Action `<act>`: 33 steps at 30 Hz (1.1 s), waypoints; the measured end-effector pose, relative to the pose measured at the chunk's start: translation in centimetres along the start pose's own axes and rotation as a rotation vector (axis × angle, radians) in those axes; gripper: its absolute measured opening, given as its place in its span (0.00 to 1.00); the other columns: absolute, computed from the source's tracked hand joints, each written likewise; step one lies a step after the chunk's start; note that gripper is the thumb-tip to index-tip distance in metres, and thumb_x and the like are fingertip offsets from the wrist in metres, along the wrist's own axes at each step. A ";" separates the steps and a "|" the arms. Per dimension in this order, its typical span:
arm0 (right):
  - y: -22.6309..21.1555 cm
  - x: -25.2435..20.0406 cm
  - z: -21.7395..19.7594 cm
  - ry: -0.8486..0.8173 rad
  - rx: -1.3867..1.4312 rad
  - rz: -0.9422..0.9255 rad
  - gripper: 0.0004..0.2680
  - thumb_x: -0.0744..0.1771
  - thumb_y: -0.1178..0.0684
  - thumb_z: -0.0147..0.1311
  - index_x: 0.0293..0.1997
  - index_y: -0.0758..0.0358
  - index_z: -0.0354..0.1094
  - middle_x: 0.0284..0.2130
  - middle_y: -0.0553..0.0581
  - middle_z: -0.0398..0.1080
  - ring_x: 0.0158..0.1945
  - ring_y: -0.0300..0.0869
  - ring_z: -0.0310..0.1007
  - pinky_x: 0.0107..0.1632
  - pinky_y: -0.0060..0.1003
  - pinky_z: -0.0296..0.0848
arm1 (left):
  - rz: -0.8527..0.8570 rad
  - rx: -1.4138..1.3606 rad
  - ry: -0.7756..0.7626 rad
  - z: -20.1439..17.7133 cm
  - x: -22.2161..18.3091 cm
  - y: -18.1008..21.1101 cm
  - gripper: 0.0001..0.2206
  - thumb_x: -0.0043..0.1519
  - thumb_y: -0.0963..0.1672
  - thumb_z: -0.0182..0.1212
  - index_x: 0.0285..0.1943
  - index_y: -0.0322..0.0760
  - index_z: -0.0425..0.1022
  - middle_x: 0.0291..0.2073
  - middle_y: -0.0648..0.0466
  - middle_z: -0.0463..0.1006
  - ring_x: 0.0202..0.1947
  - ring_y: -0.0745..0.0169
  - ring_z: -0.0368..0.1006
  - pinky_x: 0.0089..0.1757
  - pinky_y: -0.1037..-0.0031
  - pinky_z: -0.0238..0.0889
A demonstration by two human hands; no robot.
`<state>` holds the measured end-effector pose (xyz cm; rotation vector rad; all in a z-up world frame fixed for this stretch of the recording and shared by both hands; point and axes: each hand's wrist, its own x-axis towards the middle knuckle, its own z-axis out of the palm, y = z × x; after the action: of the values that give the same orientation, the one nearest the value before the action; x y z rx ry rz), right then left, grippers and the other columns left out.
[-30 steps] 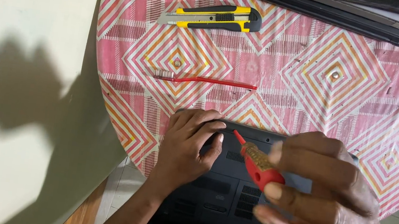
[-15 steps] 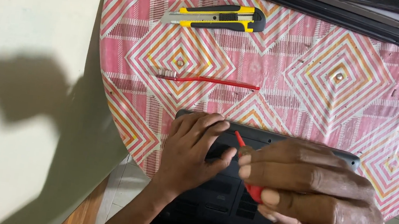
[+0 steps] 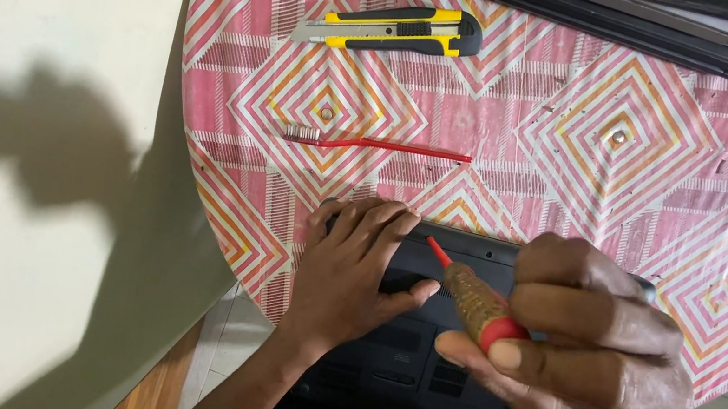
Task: Disassembling a laptop by removing screws from the bottom casing and prying it open using a screwdriver.
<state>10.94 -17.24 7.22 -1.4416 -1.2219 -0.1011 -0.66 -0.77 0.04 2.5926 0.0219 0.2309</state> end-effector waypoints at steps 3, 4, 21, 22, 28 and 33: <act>0.3 -0.3 -0.1 0.014 -0.067 -0.054 0.12 0.59 0.53 0.68 0.37 0.55 0.64 0.27 0.53 0.63 0.26 0.39 0.63 0.31 0.37 0.68 | -0.001 -0.014 -0.021 0.1 0.1 -0.1 0.26 0.60 0.59 0.52 0.57 0.40 0.69 0.54 0.53 0.72 0.57 0.53 0.67 0.56 0.55 0.51; 0.0 -0.1 0.0 -0.011 -0.036 -0.023 0.12 0.60 0.50 0.67 0.39 0.54 0.65 0.32 0.54 0.63 0.29 0.39 0.66 0.34 0.36 0.66 | -0.017 -0.020 -0.040 0.0 -0.1 0.0 0.27 0.60 0.59 0.51 0.58 0.41 0.68 0.55 0.54 0.71 0.57 0.53 0.66 0.56 0.55 0.51; -1.1 2.1 0.6 -0.126 0.114 0.001 0.04 0.66 0.57 0.50 0.42 0.60 0.62 0.37 0.65 0.74 0.39 0.58 0.84 0.42 0.44 0.87 | 0.033 -0.028 -0.024 0.1 0.0 -0.5 0.29 0.58 0.59 0.49 0.57 0.38 0.68 0.53 0.53 0.72 0.53 0.52 0.67 0.53 0.56 0.52; -1.1 2.3 0.7 -0.159 0.128 -0.019 0.06 0.65 0.58 0.55 0.42 0.60 0.62 0.36 0.65 0.74 0.37 0.55 0.84 0.40 0.44 0.87 | 0.037 -0.029 -0.039 0.2 -0.3 -0.5 0.32 0.59 0.62 0.42 0.59 0.38 0.67 0.54 0.51 0.71 0.53 0.51 0.67 0.53 0.55 0.51; -0.1 -0.3 1.9 0.079 -0.147 -0.034 0.16 0.61 0.61 0.67 0.44 0.55 0.58 0.30 0.55 0.61 0.28 0.38 0.60 0.33 0.34 0.74 | 0.008 -0.025 0.004 0.1 -0.2 -0.1 0.26 0.60 0.58 0.54 0.56 0.40 0.69 0.53 0.55 0.72 0.54 0.54 0.67 0.54 0.55 0.53; -2.0 -0.7 -0.1 0.089 -0.233 0.133 0.16 0.61 0.62 0.68 0.42 0.53 0.61 0.38 0.59 0.61 0.35 0.44 0.71 0.43 0.32 0.85 | 0.017 -0.005 -0.003 -0.2 0.1 0.0 0.26 0.60 0.59 0.54 0.56 0.40 0.70 0.52 0.54 0.73 0.55 0.55 0.68 0.55 0.58 0.52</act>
<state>9.28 -18.21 8.19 -1.6987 -1.0645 -0.2201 -0.63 -0.67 0.18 2.5895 -0.0012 0.2326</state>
